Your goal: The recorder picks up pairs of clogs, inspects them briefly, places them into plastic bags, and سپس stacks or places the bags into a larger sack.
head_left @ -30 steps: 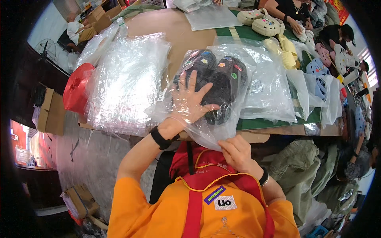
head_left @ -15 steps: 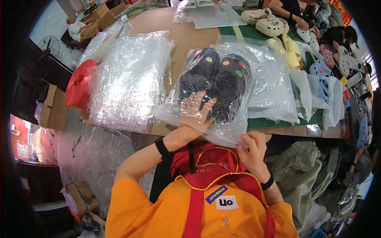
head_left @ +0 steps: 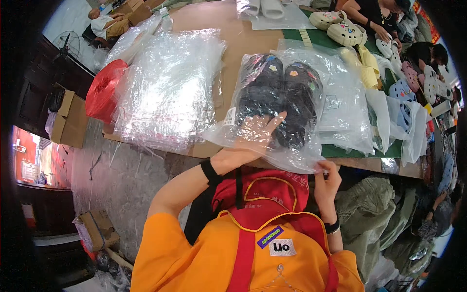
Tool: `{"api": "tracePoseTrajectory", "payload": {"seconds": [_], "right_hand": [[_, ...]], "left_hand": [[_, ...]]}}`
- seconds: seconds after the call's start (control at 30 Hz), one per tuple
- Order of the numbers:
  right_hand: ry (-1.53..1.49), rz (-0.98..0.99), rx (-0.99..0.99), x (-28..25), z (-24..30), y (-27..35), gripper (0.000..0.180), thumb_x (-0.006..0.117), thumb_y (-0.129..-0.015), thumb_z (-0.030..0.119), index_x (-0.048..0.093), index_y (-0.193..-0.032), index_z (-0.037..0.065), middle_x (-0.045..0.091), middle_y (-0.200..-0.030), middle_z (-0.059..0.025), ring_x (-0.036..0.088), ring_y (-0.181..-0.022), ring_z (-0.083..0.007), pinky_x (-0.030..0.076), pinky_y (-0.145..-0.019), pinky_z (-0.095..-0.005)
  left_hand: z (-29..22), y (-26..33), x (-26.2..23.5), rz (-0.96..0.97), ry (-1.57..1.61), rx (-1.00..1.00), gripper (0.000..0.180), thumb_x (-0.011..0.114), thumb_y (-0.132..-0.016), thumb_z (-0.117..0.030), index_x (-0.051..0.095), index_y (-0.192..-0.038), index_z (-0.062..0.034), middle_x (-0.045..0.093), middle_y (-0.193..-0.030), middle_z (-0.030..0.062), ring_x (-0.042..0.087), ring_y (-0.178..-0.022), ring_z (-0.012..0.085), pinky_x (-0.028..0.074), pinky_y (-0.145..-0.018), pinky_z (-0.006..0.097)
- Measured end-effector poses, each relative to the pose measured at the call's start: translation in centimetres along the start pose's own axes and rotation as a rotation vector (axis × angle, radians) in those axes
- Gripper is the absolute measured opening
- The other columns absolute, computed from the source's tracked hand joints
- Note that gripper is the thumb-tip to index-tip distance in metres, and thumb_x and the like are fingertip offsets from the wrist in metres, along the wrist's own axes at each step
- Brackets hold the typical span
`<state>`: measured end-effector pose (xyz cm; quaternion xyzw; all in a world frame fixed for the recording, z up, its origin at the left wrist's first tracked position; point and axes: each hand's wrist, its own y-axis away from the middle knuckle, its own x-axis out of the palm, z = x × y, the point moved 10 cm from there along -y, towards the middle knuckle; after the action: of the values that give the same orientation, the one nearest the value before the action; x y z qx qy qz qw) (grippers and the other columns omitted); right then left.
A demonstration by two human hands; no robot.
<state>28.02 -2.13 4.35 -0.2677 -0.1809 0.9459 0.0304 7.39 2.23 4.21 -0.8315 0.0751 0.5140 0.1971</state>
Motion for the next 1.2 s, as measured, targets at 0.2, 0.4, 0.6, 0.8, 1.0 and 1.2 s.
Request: {"api": "tracePoseTrajectory", "payload": {"seconds": [0.2, 0.4, 0.6, 0.8, 1.0, 1.2], "right_hand": [[-0.064, -0.004, 0.098, -0.5, -2.8, 1.6, 0.01, 0.059, -0.08, 0.001, 0.057, -0.09, -0.002, 0.061, -0.08, -0.0104, 0.058, -0.075, -0.0147, 0.044, -0.071, -0.0253], [-0.087, 0.028, 0.227, -0.6, -4.8, 2.9, 0.01, 0.061, -0.079, 0.001, 0.059, -0.089, -0.001, 0.061, -0.078, -0.0083, 0.057, -0.073, -0.0149, 0.044, -0.068, -0.0255], [-0.192, 0.24, 0.424, 1.0, -4.9, 3.6, 0.017, 0.067, -0.074, 0.001, 0.059, -0.089, -0.001, 0.061, -0.081, -0.0036, 0.052, -0.075, -0.0069, 0.042, -0.066, -0.0215], [-0.436, 0.344, 0.558, 0.9, -5.2, 3.8, 0.019, 0.062, -0.082, 0.009, 0.061, -0.096, -0.003, 0.062, -0.09, -0.0055, 0.055, -0.083, -0.0086, 0.044, -0.074, -0.0235], [-0.753, 0.314, 0.698, 2.4, -5.2, 5.2, 0.03, 0.058, -0.084, 0.006, 0.048, -0.111, -0.002, 0.06, -0.082, -0.0065, 0.058, -0.075, -0.0132, 0.046, -0.073, -0.0251], [-0.909, 0.315, 0.824, 3.7, -4.7, 6.0, 0.028, 0.057, -0.085, 0.008, 0.046, -0.11, 0.0, 0.06, -0.081, -0.0051, 0.059, -0.075, -0.0121, 0.047, -0.07, -0.0231]], "left_hand": [[-0.8, 1.7, -1.9, -0.138, -0.187, 0.161, 0.06, 0.058, -0.076, -0.016, 0.04, -0.133, -0.0122, 0.056, -0.094, 0.0109, 0.054, -0.09, 0.0266, 0.045, -0.076, 0.038], [3.2, 6.7, -3.5, -0.144, -0.087, 0.125, 0.059, 0.064, -0.072, -0.013, 0.045, -0.128, -0.0141, 0.046, -0.127, 0.0208, 0.049, -0.111, 0.0387, 0.042, -0.09, 0.046], [4.8, 8.5, -2.4, 0.036, -0.172, 0.002, 0.059, 0.063, -0.075, -0.01, 0.043, -0.13, -0.0167, 0.047, -0.124, 0.0239, 0.052, -0.108, 0.037, 0.043, -0.087, 0.044], [2.3, 9.4, -2.5, 0.058, -0.152, 0.119, 0.044, 0.067, -0.069, -0.015, 0.057, -0.112, -0.0091, 0.059, -0.093, 0.009, 0.055, -0.091, 0.0285, 0.043, -0.078, 0.043], [4.1, 12.6, -3.4, -0.022, -0.246, 0.163, 0.022, 0.061, -0.07, -0.005, 0.061, -0.092, -0.0041, 0.06, -0.099, 0.0098, 0.054, -0.098, 0.0294, 0.042, -0.085, 0.042], [0.6, 12.1, -5.0, -0.161, -0.18, 0.258, 0.017, 0.06, -0.069, -0.002, 0.061, -0.087, -0.002, 0.061, -0.086, 0.0096, 0.059, -0.081, 0.0264, 0.047, -0.069, 0.037]]}}
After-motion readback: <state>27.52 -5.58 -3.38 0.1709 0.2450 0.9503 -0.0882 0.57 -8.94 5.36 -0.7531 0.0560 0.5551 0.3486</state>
